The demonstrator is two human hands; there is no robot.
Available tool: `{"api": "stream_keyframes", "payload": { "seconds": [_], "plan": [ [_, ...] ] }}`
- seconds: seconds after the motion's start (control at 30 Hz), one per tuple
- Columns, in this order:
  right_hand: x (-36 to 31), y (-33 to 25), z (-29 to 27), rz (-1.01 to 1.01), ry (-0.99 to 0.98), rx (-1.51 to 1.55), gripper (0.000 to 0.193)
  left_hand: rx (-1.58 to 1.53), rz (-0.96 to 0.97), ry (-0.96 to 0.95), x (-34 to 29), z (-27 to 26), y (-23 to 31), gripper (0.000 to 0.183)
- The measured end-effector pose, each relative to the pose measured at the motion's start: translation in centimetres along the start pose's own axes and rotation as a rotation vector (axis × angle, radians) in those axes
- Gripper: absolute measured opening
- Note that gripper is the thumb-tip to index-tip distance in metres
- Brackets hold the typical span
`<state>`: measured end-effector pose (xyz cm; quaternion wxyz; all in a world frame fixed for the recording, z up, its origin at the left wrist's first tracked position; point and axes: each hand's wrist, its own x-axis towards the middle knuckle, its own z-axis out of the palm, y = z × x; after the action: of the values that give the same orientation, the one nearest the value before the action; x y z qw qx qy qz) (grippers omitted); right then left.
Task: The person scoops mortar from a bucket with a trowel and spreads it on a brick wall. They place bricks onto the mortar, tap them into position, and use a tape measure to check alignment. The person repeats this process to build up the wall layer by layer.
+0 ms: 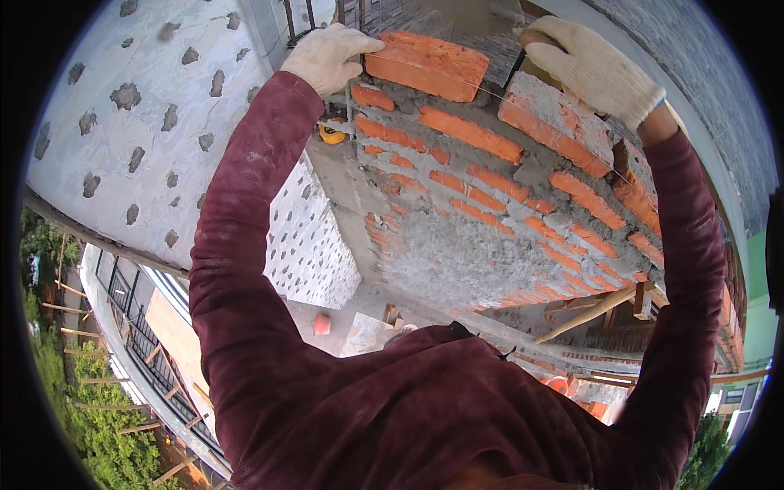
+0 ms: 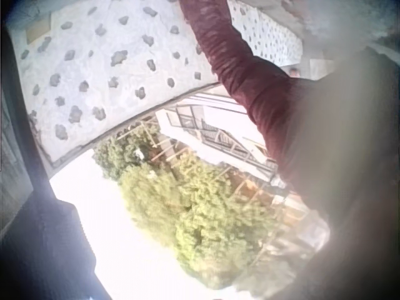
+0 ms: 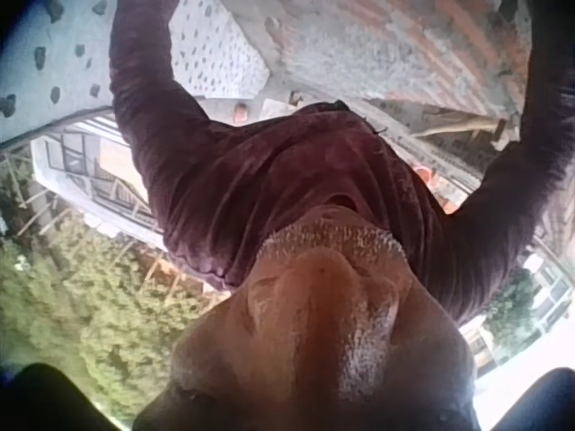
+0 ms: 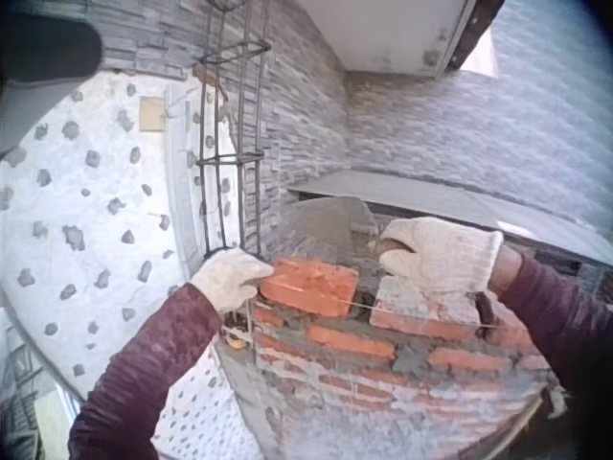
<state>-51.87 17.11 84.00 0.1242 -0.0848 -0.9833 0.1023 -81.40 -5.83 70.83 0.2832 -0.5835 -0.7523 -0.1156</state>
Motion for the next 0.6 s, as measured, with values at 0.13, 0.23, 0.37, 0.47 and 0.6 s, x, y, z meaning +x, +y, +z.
{"api": "stream_keyframes", "payload": {
  "seconds": [0.13,0.23,0.37,0.47,0.6],
  "plan": [
    [-10.7,-0.9,4.5,0.113,-0.001,0.433,0.030,-0.326,-0.086,0.004,1.1,-0.4,-1.1,0.041],
    [-14.9,-0.9,12.4,0.217,-0.191,0.848,0.032,-0.502,-0.094,-0.060,3.7,-1.5,1.9,0.042],
    [-12.9,-0.8,23.7,0.165,-0.173,0.874,0.031,-0.385,-0.108,-0.262,4.8,0.3,3.8,0.049],
    [-9.8,-0.8,24.5,0.195,-0.258,0.888,0.031,-0.330,-0.181,-0.293,5.4,-0.8,4.5,0.055],
    [-7.6,1.0,24.8,0.160,-0.223,0.924,0.032,-0.267,-0.195,-0.304,6.7,1.1,2.8,0.058]
  ]
}}
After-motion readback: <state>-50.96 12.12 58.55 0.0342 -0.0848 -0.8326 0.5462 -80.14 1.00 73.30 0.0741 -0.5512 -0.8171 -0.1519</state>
